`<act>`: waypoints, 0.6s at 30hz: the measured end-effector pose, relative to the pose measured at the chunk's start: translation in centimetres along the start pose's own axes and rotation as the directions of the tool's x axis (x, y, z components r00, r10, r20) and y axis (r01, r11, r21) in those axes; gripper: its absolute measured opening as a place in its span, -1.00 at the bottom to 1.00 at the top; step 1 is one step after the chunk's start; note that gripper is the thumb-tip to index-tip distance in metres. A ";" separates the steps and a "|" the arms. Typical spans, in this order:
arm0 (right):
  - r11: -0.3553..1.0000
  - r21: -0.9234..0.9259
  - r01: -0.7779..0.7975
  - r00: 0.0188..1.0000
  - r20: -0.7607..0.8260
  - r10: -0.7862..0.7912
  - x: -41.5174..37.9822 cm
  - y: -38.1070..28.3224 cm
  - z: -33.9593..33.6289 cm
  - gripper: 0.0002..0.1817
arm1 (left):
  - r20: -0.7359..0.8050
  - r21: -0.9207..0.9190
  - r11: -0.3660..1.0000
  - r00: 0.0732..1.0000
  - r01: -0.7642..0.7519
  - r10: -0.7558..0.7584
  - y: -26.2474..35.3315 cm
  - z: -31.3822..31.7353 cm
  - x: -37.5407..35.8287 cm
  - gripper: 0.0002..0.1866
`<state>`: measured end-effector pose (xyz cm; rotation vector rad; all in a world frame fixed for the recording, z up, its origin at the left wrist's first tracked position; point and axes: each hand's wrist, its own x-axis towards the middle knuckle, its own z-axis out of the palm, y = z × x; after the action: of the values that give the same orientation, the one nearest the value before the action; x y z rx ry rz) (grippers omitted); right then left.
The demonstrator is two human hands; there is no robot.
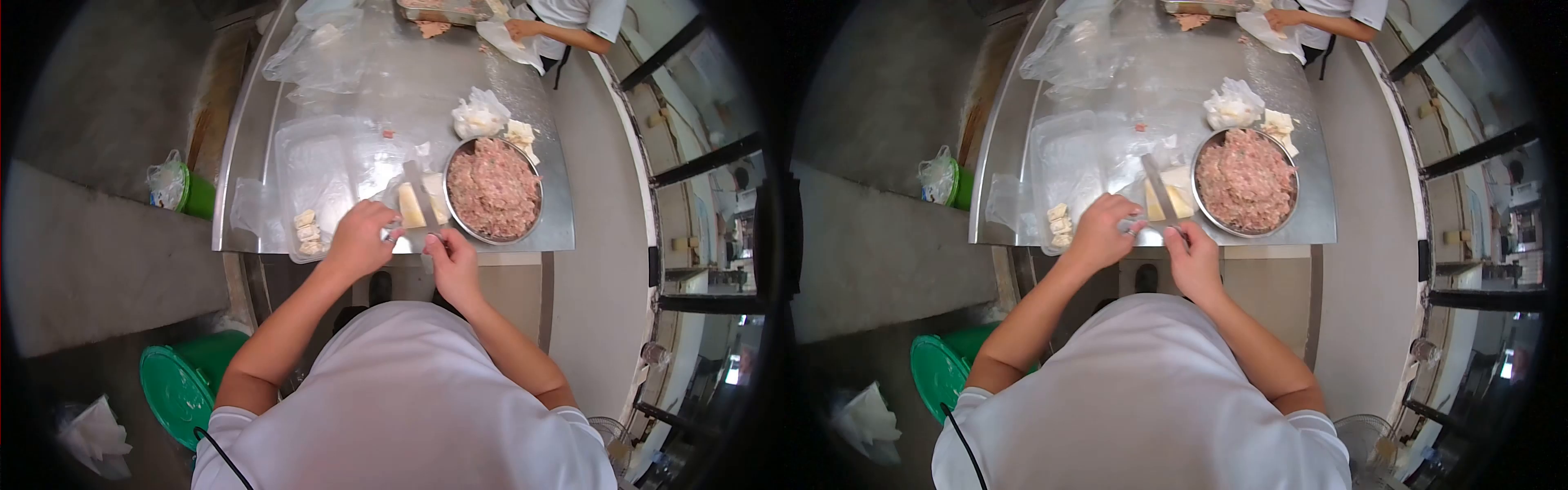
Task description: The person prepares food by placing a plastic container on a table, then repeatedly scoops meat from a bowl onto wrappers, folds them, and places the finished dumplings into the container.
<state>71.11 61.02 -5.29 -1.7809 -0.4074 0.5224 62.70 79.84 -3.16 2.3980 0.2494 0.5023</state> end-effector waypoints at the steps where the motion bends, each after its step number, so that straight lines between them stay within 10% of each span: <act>1: 1.000 0.030 -0.005 0.999 -0.034 0.006 -0.4 0.3 -1.4 -0.76 | 0.029 -0.023 0.999 0.999 -0.025 0.025 0.9 1.4 0.6 -0.76; 7: 0.987 0.085 -0.137 0.982 -0.120 0.147 -2.4 2.4 -8.5 -0.79 | 0.095 0.101 0.993 0.994 -0.061 0.052 0.8 7.4 4.4 -0.81; 11: 0.982 0.142 -0.126 0.978 -0.149 0.147 -2.9 3.3 -10.7 -0.78 | 0.227 -0.046 0.970 0.948 0.240 -0.224 0.9 6.3 5.7 -0.85; 18: 0.994 0.057 -0.089 0.984 -0.149 0.097 -1.5 3.7 -13.0 -0.73 | 0.218 0.021 0.941 0.917 0.337 -0.334 1.5 6.1 6.1 -0.84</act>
<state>76.98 48.72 -5.76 -1.7835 -0.2044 0.4545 70.82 77.06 -4.72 2.3031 0.5436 0.0801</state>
